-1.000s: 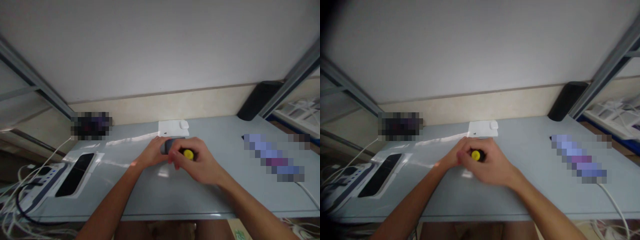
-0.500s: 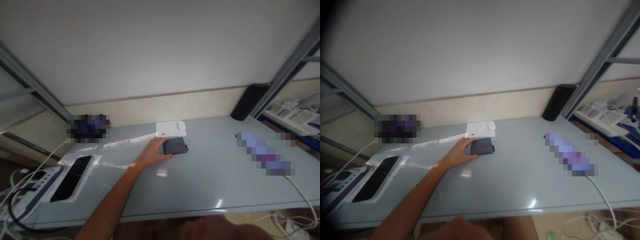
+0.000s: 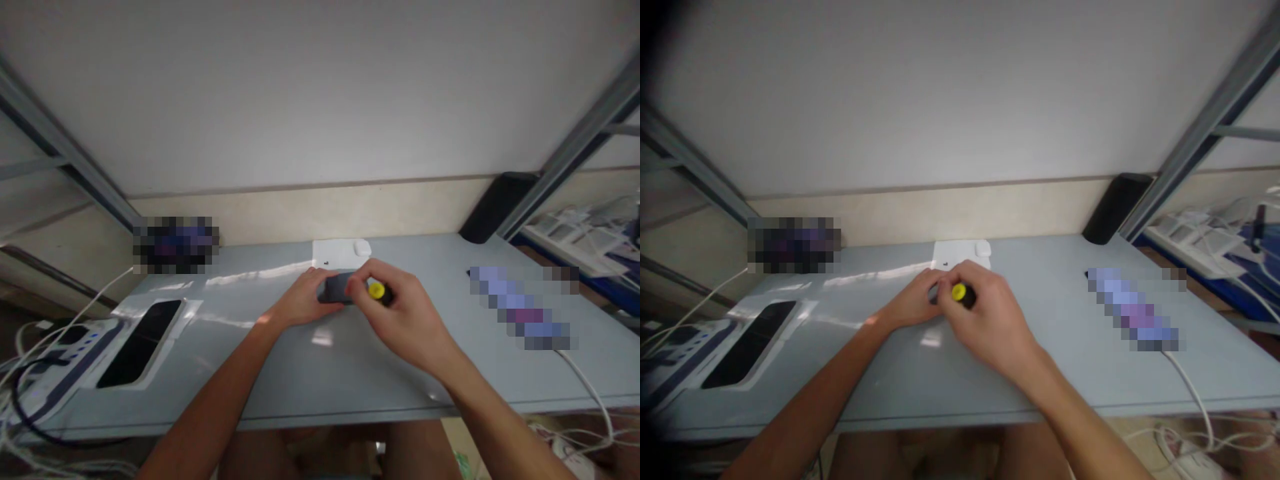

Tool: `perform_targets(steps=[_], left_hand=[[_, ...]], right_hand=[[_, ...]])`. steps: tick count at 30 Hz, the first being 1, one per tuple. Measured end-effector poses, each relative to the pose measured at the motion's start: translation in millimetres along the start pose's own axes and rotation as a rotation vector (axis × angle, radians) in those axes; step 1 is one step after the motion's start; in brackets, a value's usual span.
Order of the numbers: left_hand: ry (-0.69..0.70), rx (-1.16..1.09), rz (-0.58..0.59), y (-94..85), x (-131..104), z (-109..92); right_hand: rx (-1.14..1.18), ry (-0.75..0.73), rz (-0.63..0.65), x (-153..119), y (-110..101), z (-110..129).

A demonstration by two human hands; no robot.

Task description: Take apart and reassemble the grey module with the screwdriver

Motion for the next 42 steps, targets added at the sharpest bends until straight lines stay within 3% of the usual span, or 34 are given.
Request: perform_targets(steps=[3,5,7,10,13,17,21,42], left_hand=[[0.040,0.021,-0.009,-2.0,-1,-6],[0.027,0.017,-0.021,-5.2,-2,-9],[-0.006,0.009,-0.011,-7.9,-2,-11],[-0.067,-0.008,-0.004,-9.5,-1,-10],[-0.144,-0.020,-0.048,-7.9,2,-5],[-0.234,-0.085,-0.099,-4.8,4,1],[-0.253,-0.204,-0.046,-3.7,3,2],[-0.260,-0.247,-0.030,1.3,2,9]], right_hand=[[0.142,0.009,-0.213,32,-38,-40],[0.268,-0.085,-0.401,49,-62,-68],[0.268,-0.050,-0.502,63,-76,-99],[0.348,0.166,-0.507,72,-73,-145],[0.360,0.225,-0.419,73,-54,-170],[0.371,0.231,-0.262,74,-27,-181],[0.313,0.235,-0.174,76,-14,-183],[0.220,0.307,-0.129,73,-12,-194]])
Point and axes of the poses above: each hand's wrist, its own x-axis towards the middle knuckle, its own y-axis out of the palm, z = x × y, the point moved 4 cm from there along x, towards the middle knuckle, and after that the axes turned 9 degrees about z, right-handed, at the moved point
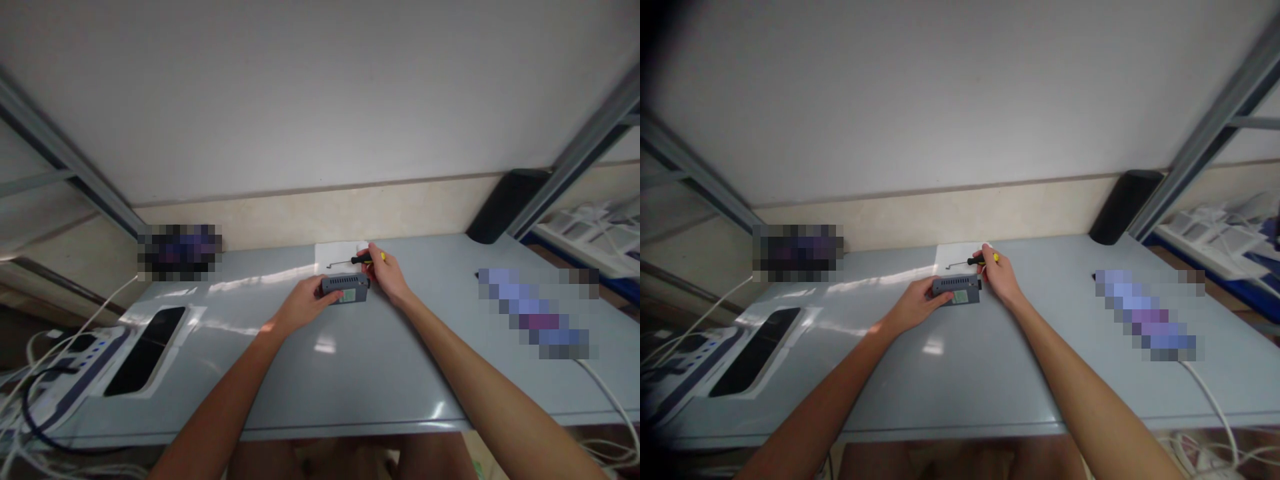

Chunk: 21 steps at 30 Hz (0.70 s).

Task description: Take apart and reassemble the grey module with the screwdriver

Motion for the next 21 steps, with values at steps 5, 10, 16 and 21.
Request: perform_targets(steps=[5,10,16,21], left_hand=[[-0.011,0.024,-0.033,0.8,1,0],[-0.038,0.040,-0.089,5.1,2,3],[0.015,-0.057,-0.147,7.5,2,0],[0.154,-0.161,-0.266,1.6,0,-3]], right_hand=[[0.087,-0.003,-0.023,1,-3,1],[0.289,-0.021,-0.079,-1,-16,13],[0.428,0.057,0.049,-8,-14,23],[0.429,0.083,0.092,-8,-5,21]])
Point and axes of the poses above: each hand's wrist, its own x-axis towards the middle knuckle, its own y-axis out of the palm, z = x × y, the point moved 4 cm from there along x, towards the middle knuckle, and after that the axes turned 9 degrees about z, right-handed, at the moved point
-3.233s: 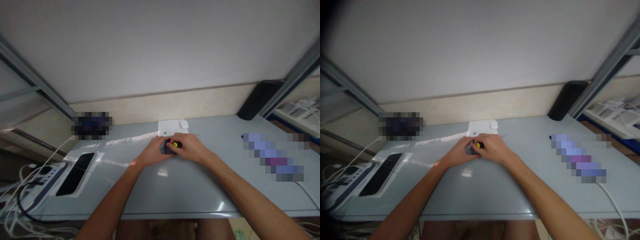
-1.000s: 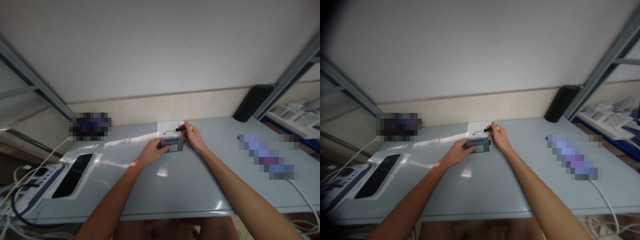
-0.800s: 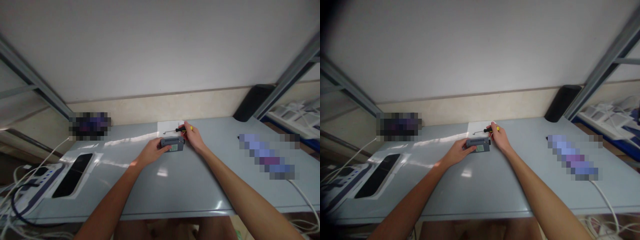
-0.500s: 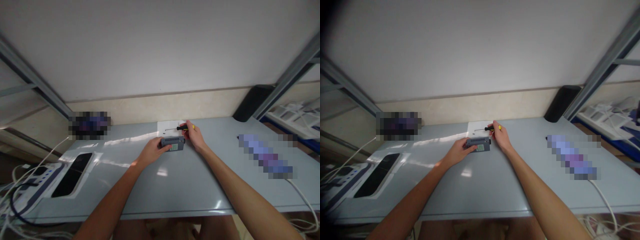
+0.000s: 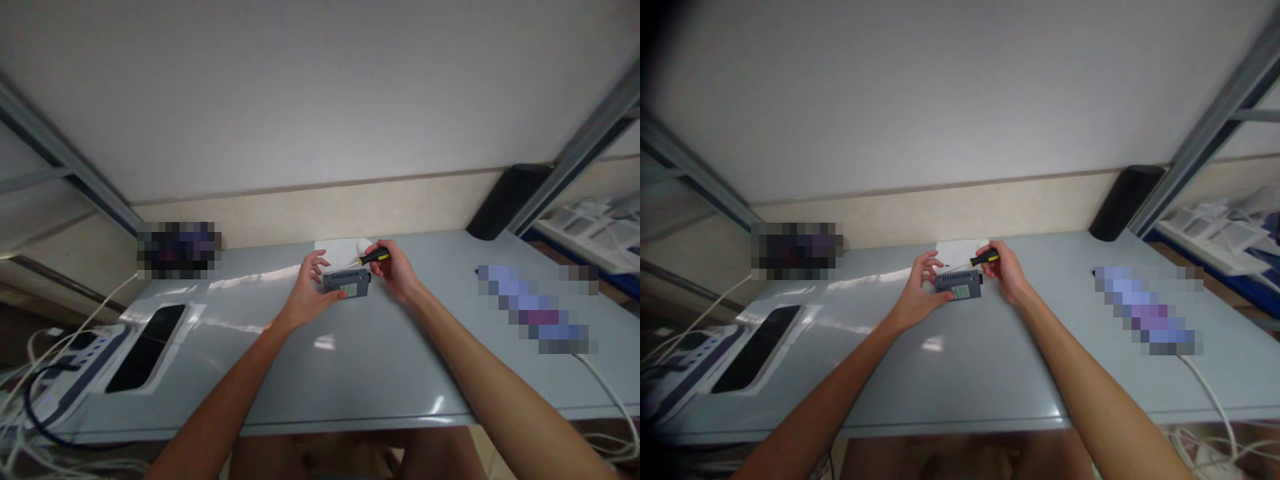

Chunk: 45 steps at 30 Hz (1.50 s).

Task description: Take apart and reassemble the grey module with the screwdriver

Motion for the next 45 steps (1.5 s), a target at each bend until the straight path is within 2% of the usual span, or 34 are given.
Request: perform_targets(steps=[6,10,13,22,28,38,41,45], left_hand=[[0.128,0.167,-0.067,-3.4,-5,-16],[0.257,0.374,-0.037,-4.5,-9,-30],[0.319,0.447,-0.028,-7.0,-9,-33],[0.368,0.479,-0.045,-10.7,-8,-38],[0.388,0.565,-0.024,-12.2,-7,-34],[0.471,0.642,0.029,-14.9,-9,-33],[0.458,0.632,0.038,-14.4,-9,-33],[0.423,0.555,0.039,-11.8,-9,-33]], right_hand=[[-0.024,0.027,-0.010,0,0,-2],[-0.025,0.021,-0.006,0,-1,-3],[-0.029,0.028,0.001,-1,-1,-4],[-0.029,0.030,0.011,-1,-3,-6],[-0.035,0.013,0.003,0,-5,-4],[0.043,-0.090,-0.210,3,-24,0],[-0.008,-0.086,-0.241,3,-24,-4],[-0.213,-0.040,-0.234,2,-15,-12]])
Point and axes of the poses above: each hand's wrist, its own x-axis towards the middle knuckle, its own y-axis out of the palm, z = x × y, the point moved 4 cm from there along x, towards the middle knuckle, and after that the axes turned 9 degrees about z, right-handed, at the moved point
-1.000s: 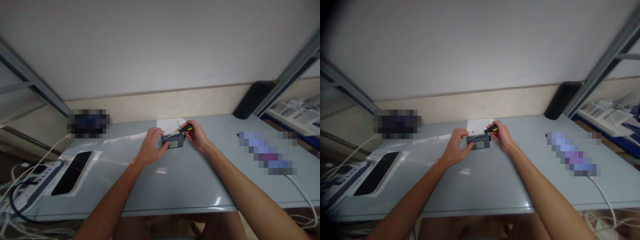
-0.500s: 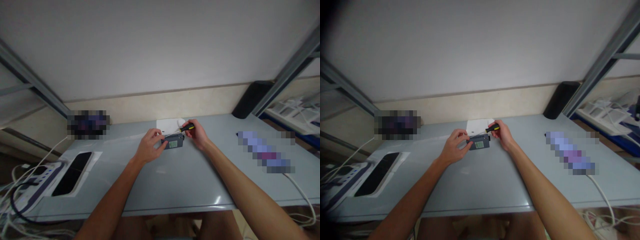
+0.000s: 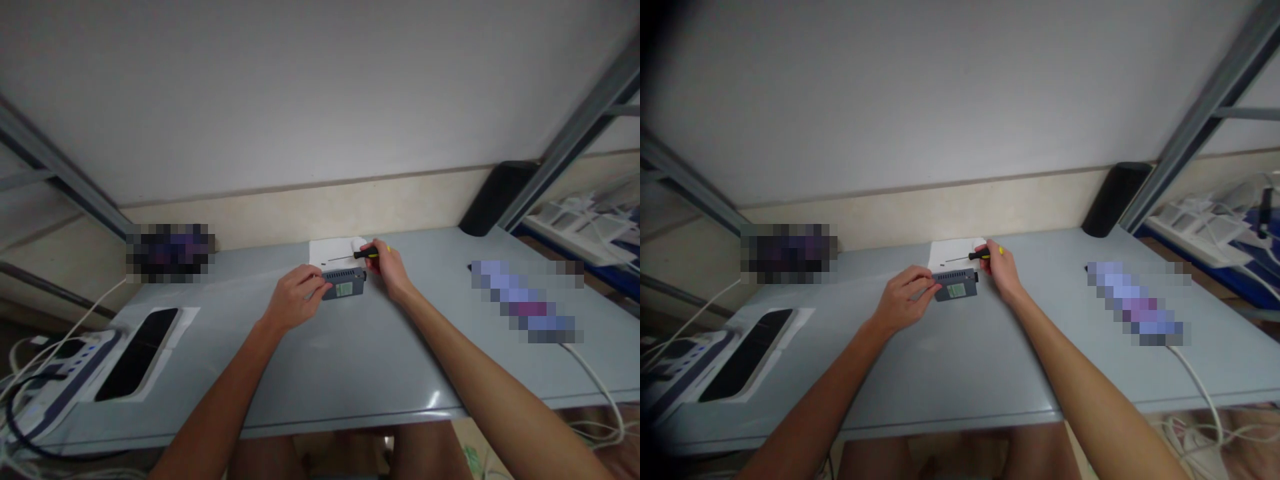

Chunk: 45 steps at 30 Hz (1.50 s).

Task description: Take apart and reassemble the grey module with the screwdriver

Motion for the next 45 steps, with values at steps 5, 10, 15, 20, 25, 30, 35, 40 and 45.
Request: perform_targets(steps=[5,10,15,20,25,30,35,40,45], left_hand=[[-0.055,-0.188,-0.077,1.2,-1,-4],[-0.204,-0.261,-0.181,-0.9,-1,14],[-0.370,0.002,0.065,22.6,-2,48],[-0.444,0.278,0.335,39.2,-5,53],[-0.444,0.314,0.365,37.7,-5,50],[-0.436,0.306,0.345,36.7,-5,51],[-0.436,0.295,0.339,35.4,-6,49],[-0.453,0.275,0.348,35.9,-5,51],[-0.454,0.243,0.325,36.8,-6,53]], right_hand=[[-0.118,-0.049,0.042,-2,10,-5],[-0.135,-0.030,0.032,1,7,-10],[-0.135,-0.014,0.030,0,9,-8],[-0.123,-0.010,0.034,-1,10,-7],[-0.109,-0.013,0.045,1,9,-8],[-0.103,-0.007,0.060,3,9,-12],[-0.093,-0.017,0.045,3,7,-9],[-0.053,-0.046,-0.008,1,0,5],[0.030,-0.104,-0.085,0,-16,22]])
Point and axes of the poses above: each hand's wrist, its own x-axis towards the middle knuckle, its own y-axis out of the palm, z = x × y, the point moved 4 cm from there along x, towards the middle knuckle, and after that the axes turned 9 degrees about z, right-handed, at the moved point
